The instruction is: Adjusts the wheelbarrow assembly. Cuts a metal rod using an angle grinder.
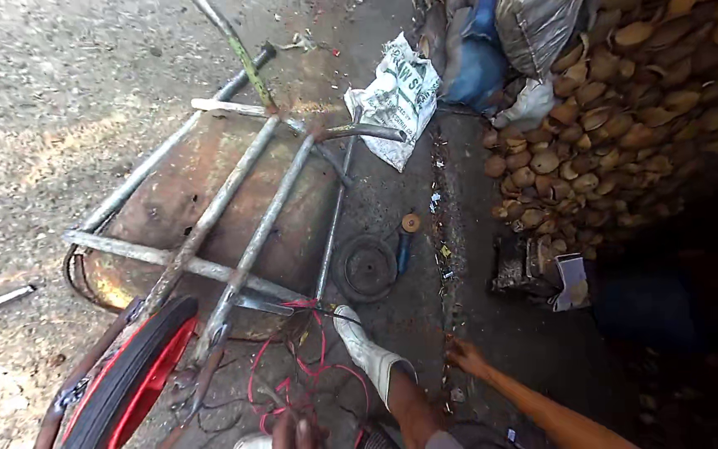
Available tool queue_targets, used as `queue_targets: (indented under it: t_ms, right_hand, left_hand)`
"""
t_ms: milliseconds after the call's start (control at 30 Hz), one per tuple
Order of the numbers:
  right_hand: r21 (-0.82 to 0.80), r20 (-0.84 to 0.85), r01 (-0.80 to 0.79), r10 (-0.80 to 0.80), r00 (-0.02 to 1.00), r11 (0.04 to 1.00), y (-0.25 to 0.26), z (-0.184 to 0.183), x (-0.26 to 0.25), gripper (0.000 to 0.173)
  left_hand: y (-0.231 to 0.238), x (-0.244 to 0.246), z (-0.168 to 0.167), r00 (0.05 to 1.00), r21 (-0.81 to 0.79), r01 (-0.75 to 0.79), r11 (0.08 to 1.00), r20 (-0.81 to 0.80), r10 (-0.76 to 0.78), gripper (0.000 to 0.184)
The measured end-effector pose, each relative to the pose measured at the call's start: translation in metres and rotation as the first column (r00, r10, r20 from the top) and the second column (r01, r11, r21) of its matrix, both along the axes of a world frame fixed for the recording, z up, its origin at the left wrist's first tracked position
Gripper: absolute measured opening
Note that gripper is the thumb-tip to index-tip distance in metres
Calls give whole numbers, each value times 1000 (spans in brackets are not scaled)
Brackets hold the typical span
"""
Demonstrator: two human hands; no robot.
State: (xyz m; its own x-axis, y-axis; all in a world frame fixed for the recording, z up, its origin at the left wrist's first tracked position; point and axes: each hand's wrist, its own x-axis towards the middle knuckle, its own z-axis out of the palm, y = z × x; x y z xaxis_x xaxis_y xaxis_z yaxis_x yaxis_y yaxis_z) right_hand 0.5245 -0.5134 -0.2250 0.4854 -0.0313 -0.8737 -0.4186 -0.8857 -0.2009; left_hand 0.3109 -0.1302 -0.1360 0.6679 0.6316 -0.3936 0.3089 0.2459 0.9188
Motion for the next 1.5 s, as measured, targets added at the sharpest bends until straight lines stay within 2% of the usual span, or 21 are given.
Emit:
queue_targets:
  t_ms: [67,167,267,367,467,567,633,733,867,967,1033,1100,1167,1333,1433,1500]
  right_hand:
    - [-52,12,79,-79,997,996,-47,39,-22,37]
    - [-142,55,254,-248,967,957,-103,88,-85,34]
    - [-212,-6,221,-227,974,952,-124,122,-141,32]
    - [-182,-84,116,-133,988,976,-130,109,-154,34]
    - [-100,-91,30,-40,995,995,-126,73,-123,40]
    - [-19,-31,-67,67,997,998,-105,25,-42,42]
    - [18,15,-82,81,997,996,-84,-15,22,45]
    - [76,98,-123,115,989,990,-57,-102,124,49]
    - [145,170,-95,70,983,985,-32,-225,233,57]
    - [106,231,-2,-23,973,994,-26,-309,291,76]
    - [77,282,-10,-12,959,997,-27,-350,313,91]
    - [132,332,-17,-28,943,991,-27,-381,324,94]
    - [257,335,32,-120,934,966,-21,-401,327,91]
    - [399,296,208,-341,892,893,-6,-417,330,89]
    - [486,267,232,-395,879,843,-12,-424,332,88]
    - [588,247,231,-444,861,775,-15,-428,335,82]
  left_hand:
    - [4,32,8,988,106,151,983,12,-153,32]
    - [12,66,17,958,239,284,928,-26,-287,32]
    - [21,80,26,914,315,400,861,-58,-403,30]
    - [28,89,18,897,385,427,818,-70,-436,28]
    - [18,98,-8,916,344,399,850,-120,-382,25]
    - [-3,119,-50,927,323,369,871,-201,-318,22]
    - [-23,148,-87,918,362,382,850,-252,-305,19]
    - [-60,216,-164,897,412,424,807,-312,-312,20]
    - [-107,313,-288,853,408,488,772,-411,-322,22]
    - [-134,360,-369,818,395,531,750,-471,-331,24]
    - [-146,373,-406,806,419,553,720,-488,-334,24]
    - [-148,380,-431,808,478,565,672,-485,-334,23]
    - [-142,385,-443,812,542,573,615,-476,-337,20]
    - [-123,391,-462,792,651,611,451,-499,-353,19]
    - [-123,392,-463,779,671,626,396,-521,-349,19]
    - [-124,392,-462,783,684,622,381,-527,-332,19]
